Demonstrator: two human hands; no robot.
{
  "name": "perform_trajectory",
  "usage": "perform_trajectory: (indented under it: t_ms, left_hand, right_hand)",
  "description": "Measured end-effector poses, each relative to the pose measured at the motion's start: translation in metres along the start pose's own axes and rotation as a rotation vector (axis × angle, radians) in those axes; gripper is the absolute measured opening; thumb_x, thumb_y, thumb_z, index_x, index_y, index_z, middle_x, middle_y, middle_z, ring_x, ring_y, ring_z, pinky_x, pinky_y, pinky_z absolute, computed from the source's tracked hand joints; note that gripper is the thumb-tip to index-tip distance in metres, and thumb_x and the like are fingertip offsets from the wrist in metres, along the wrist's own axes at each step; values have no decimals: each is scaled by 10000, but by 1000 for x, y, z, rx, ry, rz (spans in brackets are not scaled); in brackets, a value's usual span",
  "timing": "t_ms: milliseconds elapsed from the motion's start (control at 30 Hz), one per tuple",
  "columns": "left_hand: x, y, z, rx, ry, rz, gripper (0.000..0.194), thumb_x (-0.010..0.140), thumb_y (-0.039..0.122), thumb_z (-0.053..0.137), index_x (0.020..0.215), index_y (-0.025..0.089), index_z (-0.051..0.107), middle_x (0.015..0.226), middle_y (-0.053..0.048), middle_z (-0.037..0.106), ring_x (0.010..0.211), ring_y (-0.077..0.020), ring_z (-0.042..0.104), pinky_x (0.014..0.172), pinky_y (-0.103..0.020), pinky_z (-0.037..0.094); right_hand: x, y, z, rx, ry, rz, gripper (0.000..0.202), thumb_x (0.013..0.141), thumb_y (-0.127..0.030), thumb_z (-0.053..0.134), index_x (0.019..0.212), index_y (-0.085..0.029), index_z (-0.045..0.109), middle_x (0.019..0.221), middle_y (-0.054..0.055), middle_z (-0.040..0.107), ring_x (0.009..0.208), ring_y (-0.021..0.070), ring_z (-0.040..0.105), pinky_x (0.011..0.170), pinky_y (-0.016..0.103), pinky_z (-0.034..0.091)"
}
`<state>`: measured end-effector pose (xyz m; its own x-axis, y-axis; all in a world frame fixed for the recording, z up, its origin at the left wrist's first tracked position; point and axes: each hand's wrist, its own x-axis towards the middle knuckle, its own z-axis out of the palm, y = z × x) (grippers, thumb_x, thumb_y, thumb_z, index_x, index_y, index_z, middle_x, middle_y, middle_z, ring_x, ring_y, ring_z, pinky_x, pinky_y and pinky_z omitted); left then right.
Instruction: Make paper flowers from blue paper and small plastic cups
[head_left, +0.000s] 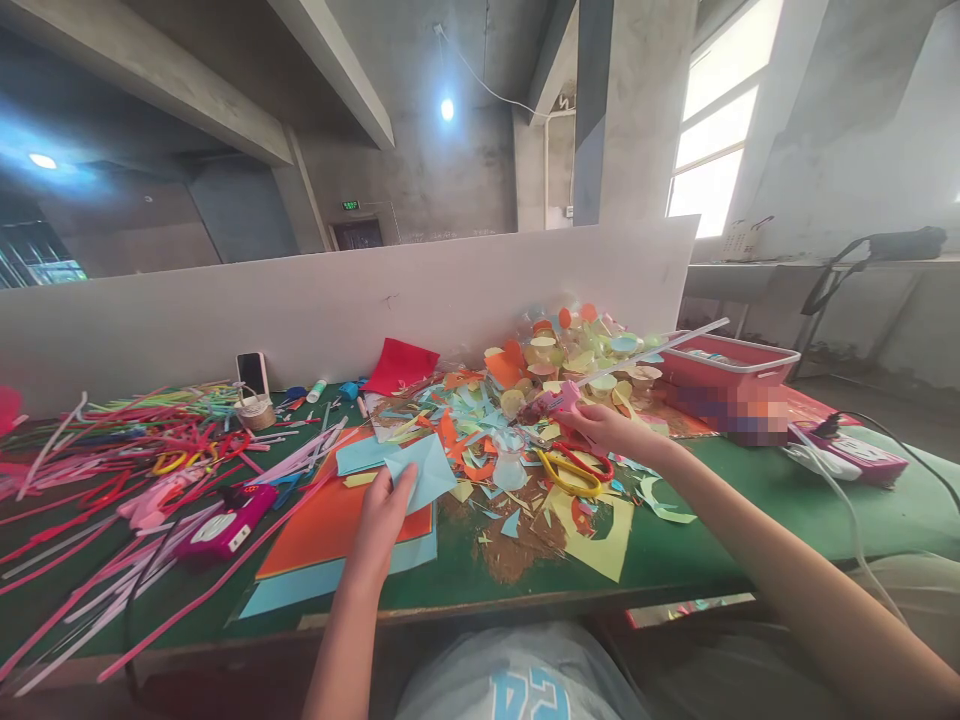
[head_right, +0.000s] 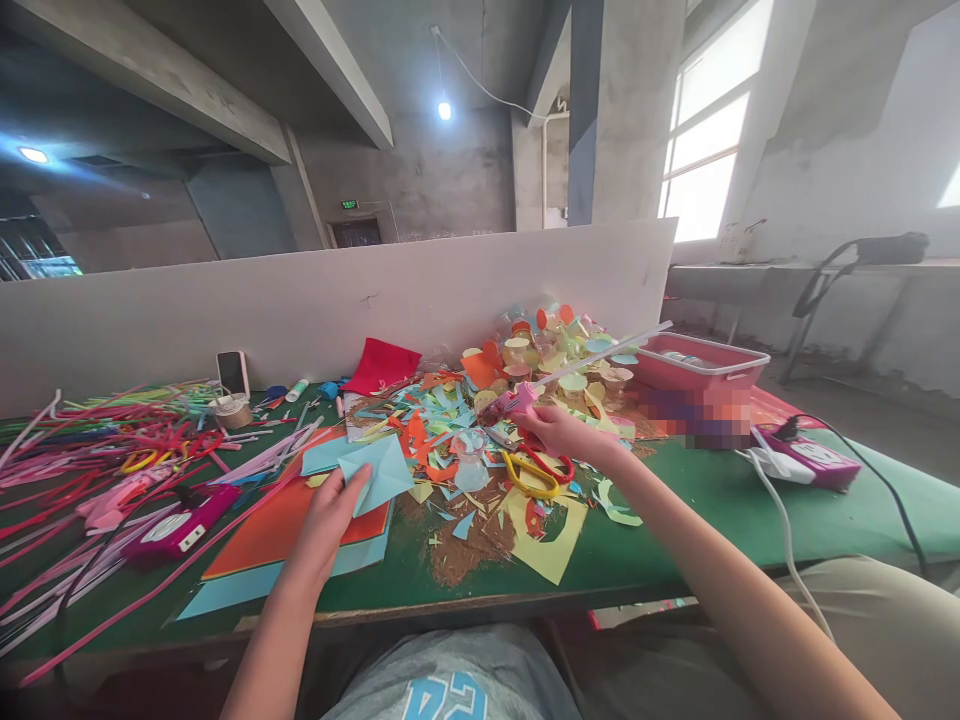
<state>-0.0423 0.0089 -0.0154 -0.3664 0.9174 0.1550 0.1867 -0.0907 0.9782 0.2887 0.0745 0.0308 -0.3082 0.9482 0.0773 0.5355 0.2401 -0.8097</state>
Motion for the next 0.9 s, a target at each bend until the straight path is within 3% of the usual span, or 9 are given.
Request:
perform_trajectory:
  t_ms: [367, 567, 900]
  left_hand:
    - [-5, 8, 1, -3, 9, 0, 416, 685, 563, 678, 916, 218, 659, 998, -53, 714, 1016, -269, 611, 821, -323, 439]
    - [-5, 7, 2, -4, 22, -1, 402, 668, 564, 695, 855, 209, 661, 881, -39, 714, 941, -257, 629, 787, -316, 449]
    - [-7, 11, 2, -22, 25, 1, 402, 671, 545, 700, 895, 213, 671, 983, -52, 722, 999, -266, 624, 811, -314, 452]
  right_hand:
    - [-3, -2, -2, -35, 15, 8, 602, 791, -774, 454, 588, -218, 345, 537, -50, 387, 484, 96, 304, 459, 247, 268]
    - [-2, -2, -3, -58, 17, 8, 586, 808, -758, 447, 599, -218, 358, 549, -51, 394, 495, 100, 314, 467, 245, 271]
    - [-5, -9, -2, -60, 3, 8, 567, 821, -738, 440, 597, -223, 361, 542, -48, 389, 490, 106, 324, 464, 252, 269]
